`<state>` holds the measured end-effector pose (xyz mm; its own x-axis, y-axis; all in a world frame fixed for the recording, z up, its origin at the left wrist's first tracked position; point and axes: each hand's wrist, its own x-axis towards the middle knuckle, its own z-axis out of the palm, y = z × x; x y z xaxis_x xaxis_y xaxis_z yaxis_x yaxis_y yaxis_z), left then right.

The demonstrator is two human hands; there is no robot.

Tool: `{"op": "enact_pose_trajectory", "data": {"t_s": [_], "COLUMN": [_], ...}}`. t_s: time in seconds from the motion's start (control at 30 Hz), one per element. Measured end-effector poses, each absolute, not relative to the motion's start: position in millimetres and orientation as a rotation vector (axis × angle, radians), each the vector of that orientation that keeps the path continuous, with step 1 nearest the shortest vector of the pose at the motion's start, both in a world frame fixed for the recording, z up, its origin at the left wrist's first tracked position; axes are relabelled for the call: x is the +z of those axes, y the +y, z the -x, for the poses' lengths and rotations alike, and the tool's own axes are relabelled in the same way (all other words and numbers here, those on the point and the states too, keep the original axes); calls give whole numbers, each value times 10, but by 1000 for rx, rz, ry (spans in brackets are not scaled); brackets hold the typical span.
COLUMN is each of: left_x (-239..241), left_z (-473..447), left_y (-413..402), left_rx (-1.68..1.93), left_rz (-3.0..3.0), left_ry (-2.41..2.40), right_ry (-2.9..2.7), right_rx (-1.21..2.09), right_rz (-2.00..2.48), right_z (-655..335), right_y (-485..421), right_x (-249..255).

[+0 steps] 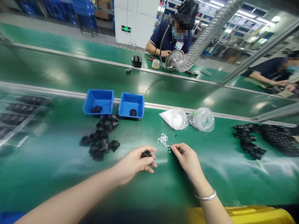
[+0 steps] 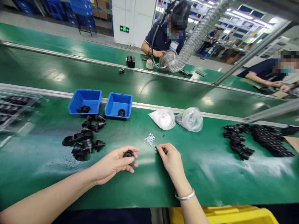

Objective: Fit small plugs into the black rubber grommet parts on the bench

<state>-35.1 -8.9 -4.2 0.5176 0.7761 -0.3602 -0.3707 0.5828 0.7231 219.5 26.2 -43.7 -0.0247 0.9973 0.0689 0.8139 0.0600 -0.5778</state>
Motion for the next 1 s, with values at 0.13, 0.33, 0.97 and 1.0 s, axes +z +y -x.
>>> {"op": "enact_pose_trajectory", "data": {"t_s": [0.13, 0.33, 0.97, 1.0], "left_x": [-74, -123, -212, -218], "left_z": [361, 330, 347, 346], "left_y": [-106, -112, -166, -167], "left_rx": [766, 772, 770, 757], "left_rz": [-717, -762, -1358, -1383], "left_ry": [791, 749, 1078, 1083], "right_ry": [-1855, -1780, -2264, -2274], "right_rx": [595, 634, 206, 190], "right_rz": [1825, 1749, 1100, 1102], "right_z": [-2236, -2131, -1349, -1351], "right_y": [296, 251, -254, -260], "right_x": [-497, -338, -294, -300]}}
